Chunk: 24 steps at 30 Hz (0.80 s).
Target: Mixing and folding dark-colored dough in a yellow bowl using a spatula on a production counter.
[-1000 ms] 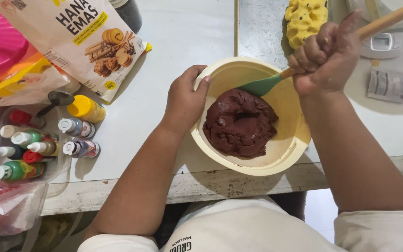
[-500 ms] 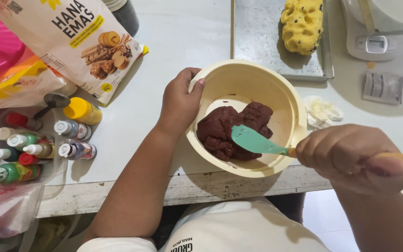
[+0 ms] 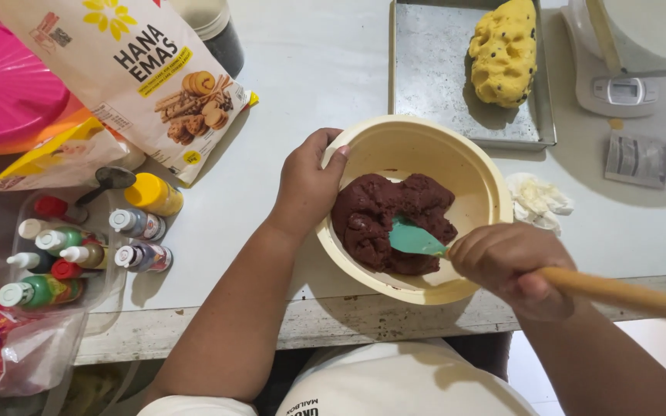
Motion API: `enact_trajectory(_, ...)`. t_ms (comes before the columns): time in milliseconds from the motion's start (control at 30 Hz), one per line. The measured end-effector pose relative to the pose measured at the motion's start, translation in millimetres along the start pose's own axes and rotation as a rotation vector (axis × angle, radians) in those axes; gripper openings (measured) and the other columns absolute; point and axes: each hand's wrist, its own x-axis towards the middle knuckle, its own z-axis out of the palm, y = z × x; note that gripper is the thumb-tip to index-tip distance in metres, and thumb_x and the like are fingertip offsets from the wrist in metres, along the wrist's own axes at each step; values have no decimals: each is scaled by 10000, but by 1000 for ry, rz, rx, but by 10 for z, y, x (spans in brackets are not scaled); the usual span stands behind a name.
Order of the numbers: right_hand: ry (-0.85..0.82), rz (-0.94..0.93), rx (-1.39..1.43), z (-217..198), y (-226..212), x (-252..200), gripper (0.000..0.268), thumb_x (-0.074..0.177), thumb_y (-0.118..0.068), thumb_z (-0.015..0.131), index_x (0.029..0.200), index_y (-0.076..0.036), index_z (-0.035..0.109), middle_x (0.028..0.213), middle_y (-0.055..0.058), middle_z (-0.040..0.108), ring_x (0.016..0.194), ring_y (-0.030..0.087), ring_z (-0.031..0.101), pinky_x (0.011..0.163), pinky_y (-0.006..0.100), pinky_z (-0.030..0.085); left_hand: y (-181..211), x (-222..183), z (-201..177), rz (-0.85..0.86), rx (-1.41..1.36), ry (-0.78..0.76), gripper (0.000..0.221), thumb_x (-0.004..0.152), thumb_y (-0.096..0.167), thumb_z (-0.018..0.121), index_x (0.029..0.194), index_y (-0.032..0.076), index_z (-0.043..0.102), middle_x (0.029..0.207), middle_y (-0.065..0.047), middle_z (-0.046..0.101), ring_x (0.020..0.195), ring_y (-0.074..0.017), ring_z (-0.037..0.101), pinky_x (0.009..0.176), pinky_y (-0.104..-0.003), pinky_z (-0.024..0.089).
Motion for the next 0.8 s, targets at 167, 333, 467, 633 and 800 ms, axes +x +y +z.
enact_trajectory(167,220,14,-118,-132,-454,224,168,757,-118,336,631,-177,242,488,-23,228,381,128,206,414,302,201,-132,48,42,64,-53,32,283,958,294,567,1149,119,683,1112,-1,759,1058,-157,696,921,-304,518)
enact_trajectory(333,425,-78,-526,-364,-306,253,219,778,-205,208,606,-219,74,498,-52,59,381,89,72,394,272,117,-101,36,27,53,-76,12,269,962,296,558,1136,129,679,1110,7,752,1056,-157,690,922,-305,520)
enact_trajectory(467,713,-68,-296,-458,168,353,532,1061,-618,422,697,-243,323,553,-82,179,427,62,213,384,271,196,-54,8,22,23,-102,9,291,966,292,561,1172,120,673,1134,11,747,1081,-151,686,936,-310,524)
enact_trajectory(633,685,-105,-265,-548,582,477,446,1123,-465,475,758,-210,462,535,-72,290,423,71,295,380,260,246,-39,-2,4,27,-99,6,315,969,308,558,1193,116,667,1155,5,743,1096,-160,686,941,-318,528)
enact_trajectory(800,505,-56,-121,-347,795,597,562,1109,-422,347,608,-168,374,410,-56,272,306,64,274,306,200,253,44,-18,-33,19,-69,-26,298,1033,193,554,1280,53,646,1139,-160,755,1067,-315,736,970,-492,556)
